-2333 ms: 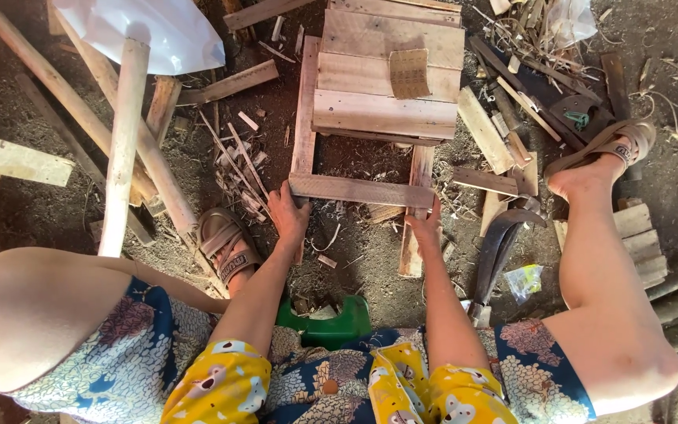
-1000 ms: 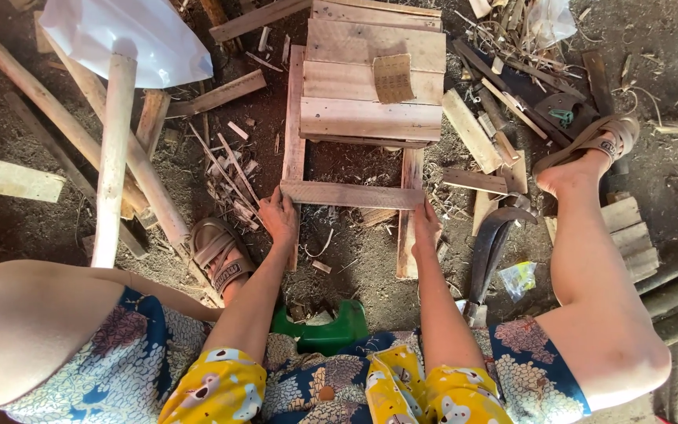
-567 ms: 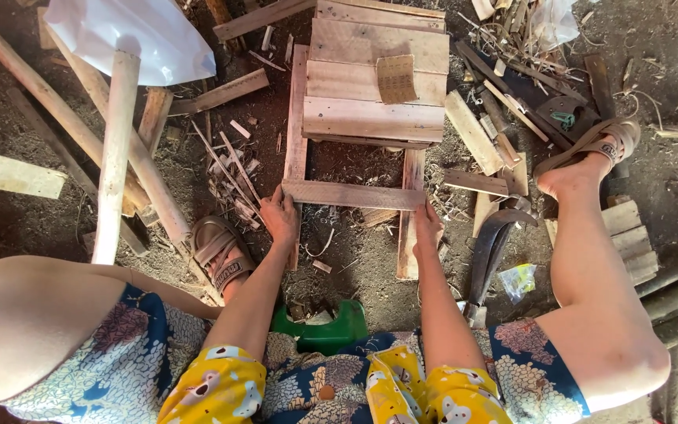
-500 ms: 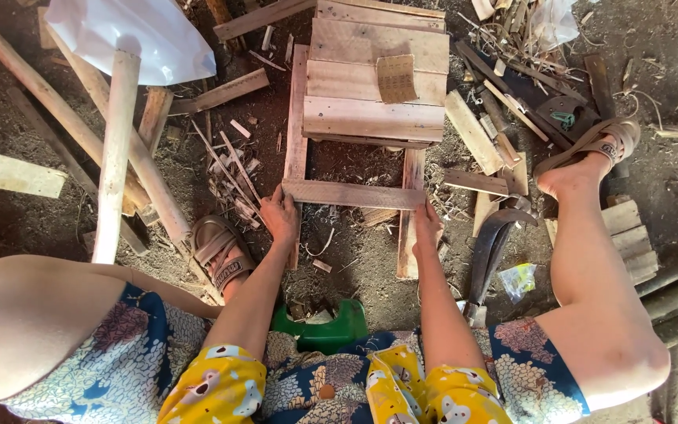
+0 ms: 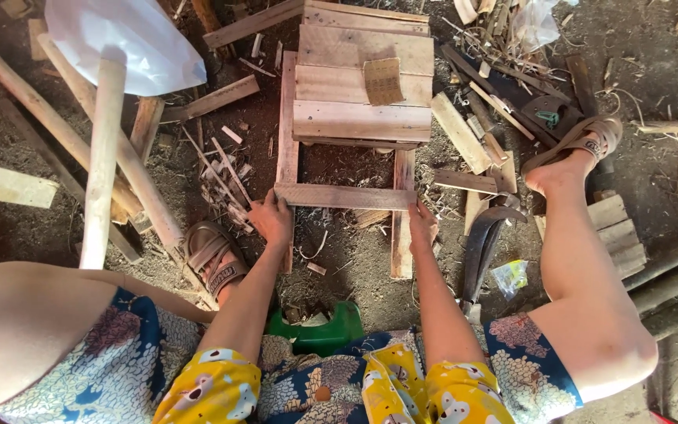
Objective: The person sits on the ground assembling a small wooden stool. They fit wooden legs and cross rails into the stool frame, pick nails from a bowl, and hammer the nails to fasten the joints, repositioning the frame between hammering.
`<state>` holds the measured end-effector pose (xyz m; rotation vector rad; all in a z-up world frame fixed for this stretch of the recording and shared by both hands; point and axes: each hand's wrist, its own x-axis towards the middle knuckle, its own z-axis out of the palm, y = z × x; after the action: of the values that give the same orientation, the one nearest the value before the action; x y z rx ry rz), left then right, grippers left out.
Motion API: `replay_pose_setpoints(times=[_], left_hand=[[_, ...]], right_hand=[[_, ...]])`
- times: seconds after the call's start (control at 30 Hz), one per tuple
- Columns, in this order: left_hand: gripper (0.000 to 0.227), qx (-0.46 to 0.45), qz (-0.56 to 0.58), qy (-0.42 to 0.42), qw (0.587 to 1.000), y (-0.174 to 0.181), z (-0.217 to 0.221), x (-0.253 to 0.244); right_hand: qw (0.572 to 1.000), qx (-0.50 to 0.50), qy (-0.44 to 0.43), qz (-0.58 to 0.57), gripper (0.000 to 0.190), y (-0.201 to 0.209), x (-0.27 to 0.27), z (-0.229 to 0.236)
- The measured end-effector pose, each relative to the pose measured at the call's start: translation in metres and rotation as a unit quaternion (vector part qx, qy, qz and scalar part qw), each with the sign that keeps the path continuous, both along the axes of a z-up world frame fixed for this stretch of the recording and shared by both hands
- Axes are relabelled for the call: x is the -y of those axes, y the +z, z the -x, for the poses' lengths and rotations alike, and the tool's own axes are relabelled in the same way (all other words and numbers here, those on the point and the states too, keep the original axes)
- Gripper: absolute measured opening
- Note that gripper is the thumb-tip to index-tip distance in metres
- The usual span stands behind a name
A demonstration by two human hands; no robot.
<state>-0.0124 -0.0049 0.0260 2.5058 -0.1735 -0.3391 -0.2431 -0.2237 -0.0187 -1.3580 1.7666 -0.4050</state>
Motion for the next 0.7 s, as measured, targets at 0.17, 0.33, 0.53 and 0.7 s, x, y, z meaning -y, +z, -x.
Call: replay_pose_setpoints(times=[0.17,0.33,0.53,0.7], left_hand=[[0.062,0.171,-0.095,-0.216,0.957,0.04,0.016,0.02],[0.069,0.117,-0.147,-0.462,0.867,0.044,0.029,0.037],[0.082,0.038,-0.202,-0.496,0.843,0.052,0.023,0.042],[0.093,0.052,-0.194,-0.507,0.838,0.045,0.023,0.037]], right_hand=[[0.997,-0.029,-0.04,0.053,0.031,0.03,0.021,0.003],[0.993,-0.037,-0.061,0.096,0.025,0.039,0.046,0.013],[0.987,0.013,-0.084,0.133,0.027,0.036,0.039,-0.003],[0.994,0.009,0.026,0.104,0.03,0.039,0.002,-0.023]])
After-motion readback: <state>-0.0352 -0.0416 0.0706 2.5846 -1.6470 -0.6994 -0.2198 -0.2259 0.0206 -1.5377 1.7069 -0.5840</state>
